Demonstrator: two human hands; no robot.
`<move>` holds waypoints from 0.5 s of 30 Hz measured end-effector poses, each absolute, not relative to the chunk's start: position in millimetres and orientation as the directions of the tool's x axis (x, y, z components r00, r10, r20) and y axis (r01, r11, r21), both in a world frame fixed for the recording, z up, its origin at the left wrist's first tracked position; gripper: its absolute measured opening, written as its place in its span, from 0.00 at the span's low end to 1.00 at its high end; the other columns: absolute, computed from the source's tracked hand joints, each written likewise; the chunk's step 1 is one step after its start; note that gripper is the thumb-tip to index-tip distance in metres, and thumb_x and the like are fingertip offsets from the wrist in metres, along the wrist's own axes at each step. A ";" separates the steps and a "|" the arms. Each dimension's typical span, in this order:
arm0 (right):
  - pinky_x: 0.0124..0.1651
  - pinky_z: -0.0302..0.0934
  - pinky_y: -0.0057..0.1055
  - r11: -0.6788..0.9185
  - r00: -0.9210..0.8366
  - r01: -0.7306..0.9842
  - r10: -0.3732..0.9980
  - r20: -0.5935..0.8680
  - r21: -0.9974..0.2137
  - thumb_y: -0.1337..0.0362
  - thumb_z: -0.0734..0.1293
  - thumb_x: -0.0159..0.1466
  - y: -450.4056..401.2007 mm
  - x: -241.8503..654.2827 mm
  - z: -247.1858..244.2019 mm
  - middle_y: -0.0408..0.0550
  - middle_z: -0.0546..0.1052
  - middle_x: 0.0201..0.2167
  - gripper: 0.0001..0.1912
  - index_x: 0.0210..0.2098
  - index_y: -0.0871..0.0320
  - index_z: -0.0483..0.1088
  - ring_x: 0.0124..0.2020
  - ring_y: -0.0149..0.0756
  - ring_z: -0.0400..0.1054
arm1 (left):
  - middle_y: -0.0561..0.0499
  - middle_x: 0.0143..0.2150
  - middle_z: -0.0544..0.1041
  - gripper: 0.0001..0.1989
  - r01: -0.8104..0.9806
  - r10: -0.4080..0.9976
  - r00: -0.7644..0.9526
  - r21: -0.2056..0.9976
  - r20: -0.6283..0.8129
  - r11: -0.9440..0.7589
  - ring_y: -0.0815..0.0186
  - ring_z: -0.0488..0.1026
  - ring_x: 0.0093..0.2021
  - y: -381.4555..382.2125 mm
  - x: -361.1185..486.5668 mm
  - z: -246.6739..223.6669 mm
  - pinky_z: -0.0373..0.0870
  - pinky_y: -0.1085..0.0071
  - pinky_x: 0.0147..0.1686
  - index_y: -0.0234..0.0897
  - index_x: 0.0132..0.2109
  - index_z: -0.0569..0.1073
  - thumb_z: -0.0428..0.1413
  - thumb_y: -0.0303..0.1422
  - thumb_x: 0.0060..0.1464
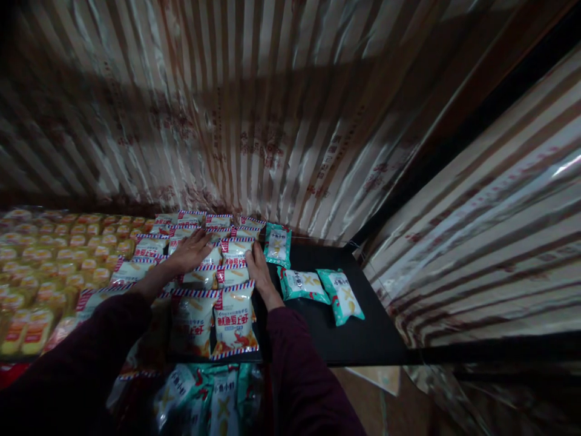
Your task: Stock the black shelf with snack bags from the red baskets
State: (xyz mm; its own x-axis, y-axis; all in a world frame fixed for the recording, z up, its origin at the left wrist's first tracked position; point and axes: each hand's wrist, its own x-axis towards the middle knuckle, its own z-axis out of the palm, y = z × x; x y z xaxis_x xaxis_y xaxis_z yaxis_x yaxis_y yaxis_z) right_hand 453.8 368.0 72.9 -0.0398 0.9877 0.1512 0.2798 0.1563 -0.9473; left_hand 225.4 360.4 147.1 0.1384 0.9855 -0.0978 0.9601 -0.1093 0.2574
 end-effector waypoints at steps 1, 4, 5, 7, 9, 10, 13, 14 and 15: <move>0.70 0.35 0.43 0.168 -0.016 0.282 0.985 0.170 -0.945 0.35 0.56 0.59 370.2 455.2 74.3 0.47 0.53 0.68 0.44 0.67 0.54 0.52 0.69 0.42 0.42 | 0.45 0.72 0.45 0.30 0.963 0.987 0.129 0.248 -0.099 -0.101 0.57 0.40 0.71 363.0 225.8 149.6 0.45 0.51 0.65 0.40 0.68 0.50 0.31 0.45 0.63; 0.70 0.35 0.42 0.158 0.064 0.273 0.981 0.182 -0.949 0.34 0.53 0.60 382.4 459.0 79.8 0.50 0.53 0.68 0.46 0.67 0.59 0.51 0.69 0.41 0.43 | 0.44 0.72 0.46 0.30 0.971 0.988 0.110 0.225 -0.111 -0.083 0.56 0.40 0.71 375.6 227.7 156.4 0.43 0.50 0.65 0.42 0.68 0.50 0.31 0.46 0.63; 0.70 0.35 0.41 0.142 0.081 0.262 0.982 0.168 -0.955 0.34 0.53 0.60 388.0 459.7 81.6 0.50 0.53 0.68 0.46 0.67 0.59 0.51 0.69 0.41 0.43 | 0.45 0.72 0.46 0.30 0.971 0.987 0.116 0.220 -0.110 -0.089 0.56 0.40 0.71 380.9 228.7 157.7 0.43 0.50 0.65 0.43 0.68 0.50 0.30 0.46 0.63; 0.70 0.35 0.40 0.114 0.088 0.239 0.986 0.139 -0.964 0.34 0.52 0.60 399.5 459.8 84.7 0.48 0.53 0.68 0.46 0.67 0.58 0.51 0.69 0.40 0.43 | 0.45 0.71 0.48 0.30 0.972 0.985 0.139 0.204 -0.106 -0.115 0.57 0.40 0.71 392.2 230.7 158.5 0.42 0.48 0.65 0.43 0.67 0.53 0.30 0.46 0.63; 0.70 0.35 0.40 0.101 0.076 0.214 0.990 0.120 -0.972 0.33 0.52 0.59 409.5 458.0 87.1 0.46 0.54 0.68 0.46 0.66 0.56 0.51 0.69 0.41 0.43 | 0.46 0.70 0.51 0.28 0.968 0.978 0.184 0.188 -0.098 -0.163 0.56 0.42 0.71 403.3 232.7 157.4 0.42 0.45 0.64 0.44 0.66 0.55 0.30 0.45 0.64; 0.70 0.35 0.40 0.097 0.068 0.202 0.991 0.112 -0.975 0.32 0.52 0.59 413.2 456.6 88.2 0.45 0.54 0.68 0.46 0.66 0.55 0.51 0.69 0.40 0.44 | 0.46 0.69 0.54 0.28 0.964 0.973 0.210 0.183 -0.092 -0.190 0.55 0.44 0.70 408.5 233.4 156.5 0.42 0.43 0.63 0.45 0.65 0.57 0.30 0.44 0.64; 0.70 0.35 0.41 0.095 0.053 0.155 0.993 0.104 -0.983 0.32 0.52 0.58 418.6 452.1 91.4 0.42 0.55 0.67 0.44 0.66 0.50 0.53 0.69 0.39 0.44 | 0.47 0.66 0.62 0.26 0.945 0.955 0.283 0.196 -0.088 -0.261 0.53 0.53 0.67 420.9 233.9 153.3 0.43 0.39 0.61 0.47 0.61 0.63 0.31 0.44 0.64; 0.70 0.36 0.41 0.103 0.047 0.136 0.993 0.110 -0.985 0.32 0.52 0.59 419.0 450.8 92.2 0.42 0.55 0.67 0.43 0.66 0.50 0.53 0.69 0.39 0.45 | 0.48 0.64 0.64 0.26 0.939 0.950 0.299 0.207 -0.092 -0.275 0.54 0.55 0.66 423.7 233.4 152.1 0.44 0.39 0.61 0.47 0.59 0.65 0.31 0.44 0.64; 0.70 0.37 0.42 0.115 0.038 0.116 0.992 0.120 -0.987 0.33 0.52 0.59 419.0 449.8 92.7 0.42 0.56 0.67 0.43 0.66 0.50 0.52 0.68 0.39 0.46 | 0.48 0.63 0.66 0.25 0.934 0.945 0.312 0.215 -0.097 -0.286 0.54 0.57 0.65 425.7 232.6 150.7 0.44 0.39 0.61 0.47 0.58 0.66 0.32 0.44 0.64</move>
State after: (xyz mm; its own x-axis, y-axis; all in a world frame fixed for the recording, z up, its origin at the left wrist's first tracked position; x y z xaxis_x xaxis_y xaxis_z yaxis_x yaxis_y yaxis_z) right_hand 449.8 419.0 92.7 0.0379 0.9921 0.1196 0.1158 0.1145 -0.9866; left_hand 232.6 425.7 150.7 0.3122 0.9451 -0.0967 0.9336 -0.2863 0.2154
